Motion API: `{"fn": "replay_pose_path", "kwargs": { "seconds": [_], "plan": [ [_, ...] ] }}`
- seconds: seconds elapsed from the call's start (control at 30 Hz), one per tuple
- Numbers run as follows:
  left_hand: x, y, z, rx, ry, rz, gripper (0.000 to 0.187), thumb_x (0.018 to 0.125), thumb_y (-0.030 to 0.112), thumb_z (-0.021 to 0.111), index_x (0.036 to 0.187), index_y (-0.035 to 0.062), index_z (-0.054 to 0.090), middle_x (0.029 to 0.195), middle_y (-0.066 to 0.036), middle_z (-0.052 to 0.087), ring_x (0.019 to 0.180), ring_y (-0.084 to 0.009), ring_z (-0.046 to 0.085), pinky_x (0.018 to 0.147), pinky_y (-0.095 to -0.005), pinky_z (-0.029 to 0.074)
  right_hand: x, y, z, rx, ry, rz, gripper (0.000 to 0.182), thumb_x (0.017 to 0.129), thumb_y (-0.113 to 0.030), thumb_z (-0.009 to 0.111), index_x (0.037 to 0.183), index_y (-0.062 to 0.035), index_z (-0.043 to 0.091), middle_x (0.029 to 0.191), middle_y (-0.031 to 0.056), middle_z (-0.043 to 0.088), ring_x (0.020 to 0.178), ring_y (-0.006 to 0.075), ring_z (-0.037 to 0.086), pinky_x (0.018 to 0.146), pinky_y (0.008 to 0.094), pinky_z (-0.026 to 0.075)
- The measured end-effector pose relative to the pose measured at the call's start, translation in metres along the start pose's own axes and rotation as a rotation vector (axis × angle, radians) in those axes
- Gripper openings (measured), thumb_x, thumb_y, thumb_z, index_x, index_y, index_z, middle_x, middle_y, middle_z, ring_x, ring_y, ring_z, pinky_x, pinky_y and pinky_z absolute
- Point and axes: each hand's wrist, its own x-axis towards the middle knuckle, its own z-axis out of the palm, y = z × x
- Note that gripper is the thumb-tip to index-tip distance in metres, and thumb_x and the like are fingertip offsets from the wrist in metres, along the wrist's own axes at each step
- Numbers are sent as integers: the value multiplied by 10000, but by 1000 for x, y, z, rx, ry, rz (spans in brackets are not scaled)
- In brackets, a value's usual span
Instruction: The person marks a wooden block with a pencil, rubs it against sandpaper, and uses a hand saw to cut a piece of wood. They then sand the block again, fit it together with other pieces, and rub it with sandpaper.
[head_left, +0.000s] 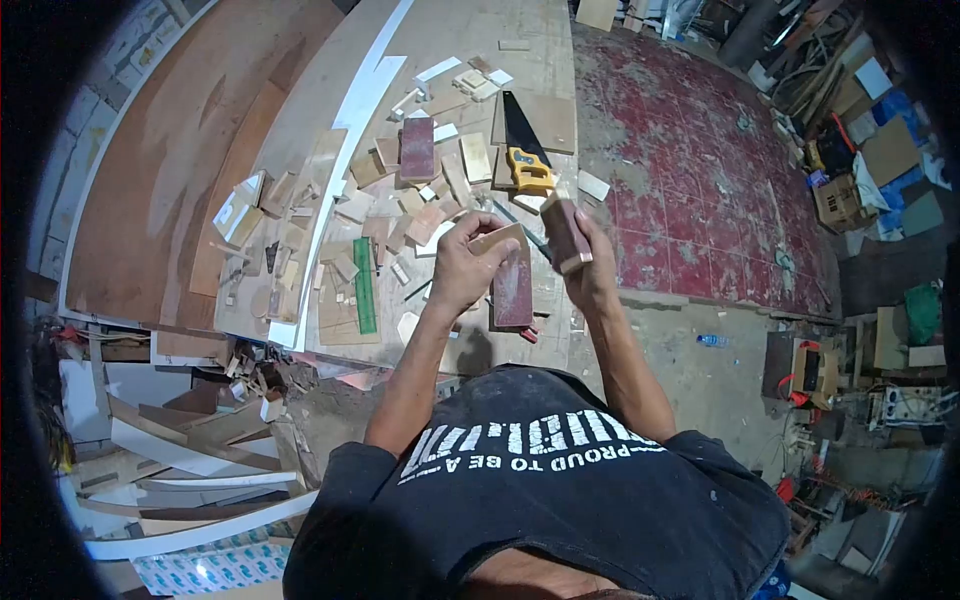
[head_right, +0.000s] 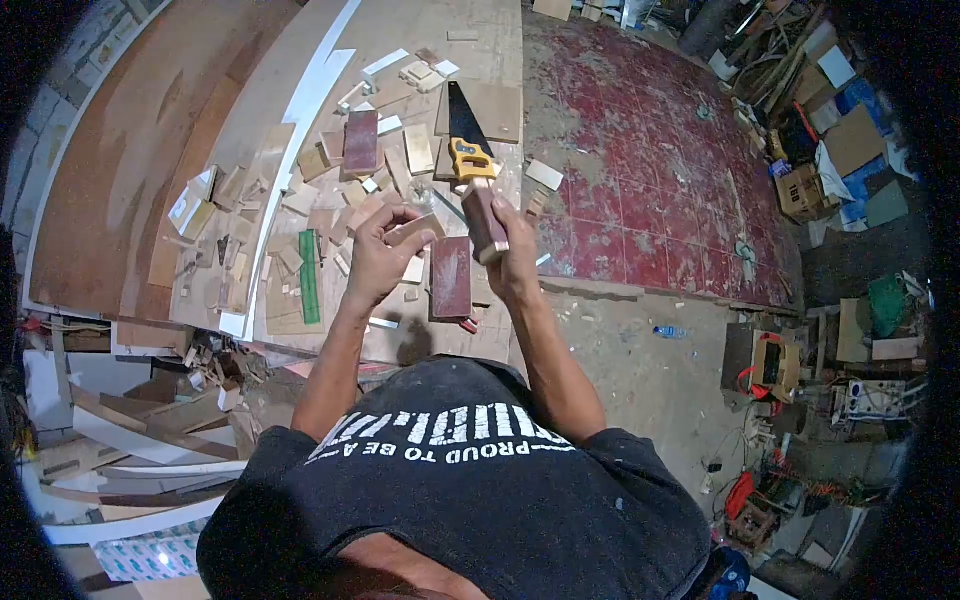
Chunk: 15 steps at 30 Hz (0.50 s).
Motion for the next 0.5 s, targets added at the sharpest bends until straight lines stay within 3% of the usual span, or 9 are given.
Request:
{"fn": "replay_pose_path", "kwargs": {
  "seconds": [0.07,0.1,0.2,0.27,0.37,0.47,0.5],
  "plan": [
    [3,-6,0,409,61,359,162,799,-65,666,937,14,634,893,-69,649,834,-152,640,747,-267,533,-17,2,6,-13,27,131,500,911,-391,591,1246,-20,557,971,64,632,769,128,610,626,247,501],
    [3,-7,3,408,46,360,162,799,-65,666,937,14,634,893,-69,649,834,-152,640,747,-267,533,-21,8,7,-17,1,122,491,919,-391,579,1261,-40,552,936,39,625,757,120,603,620,256,501],
    [-1,-6,13,464,-106,459,184,774,-54,620,952,-11,638,1130,-131,536,1027,-199,589,854,-306,501,-25,18,10,80,-60,55,394,988,-349,486,1251,-63,551,982,27,615,762,107,605,624,269,516],
    [-2,0,14,427,-157,429,215,795,-30,604,1004,2,642,1158,-131,514,1076,-208,560,901,-323,485,-27,20,10,99,-61,21,384,999,-340,470,1249,-60,549,996,29,613,772,107,609,631,268,522],
    [-2,0,27,219,12,409,293,762,-21,611,1055,-21,609,1082,-151,548,1049,-251,560,913,-335,457,-31,20,13,108,-75,-14,384,1010,-338,457,1255,-54,540,1017,36,614,790,111,617,644,267,532],
    [-2,-7,31,-32,75,315,480,810,-63,616,1258,9,458,1095,-129,553,1004,-172,575,853,-297,501,-29,23,10,108,-85,-26,397,1010,-341,466,1272,-50,530,1028,46,621,798,117,625,651,269,538],
    [-4,-3,33,-33,75,316,480,810,-63,616,1258,9,458,1095,-129,553,1004,-172,575,853,-297,501,-29,22,10,110,-87,-28,402,1009,-338,472,1282,-48,525,1033,51,625,799,121,628,652,272,540]
  ]
}}
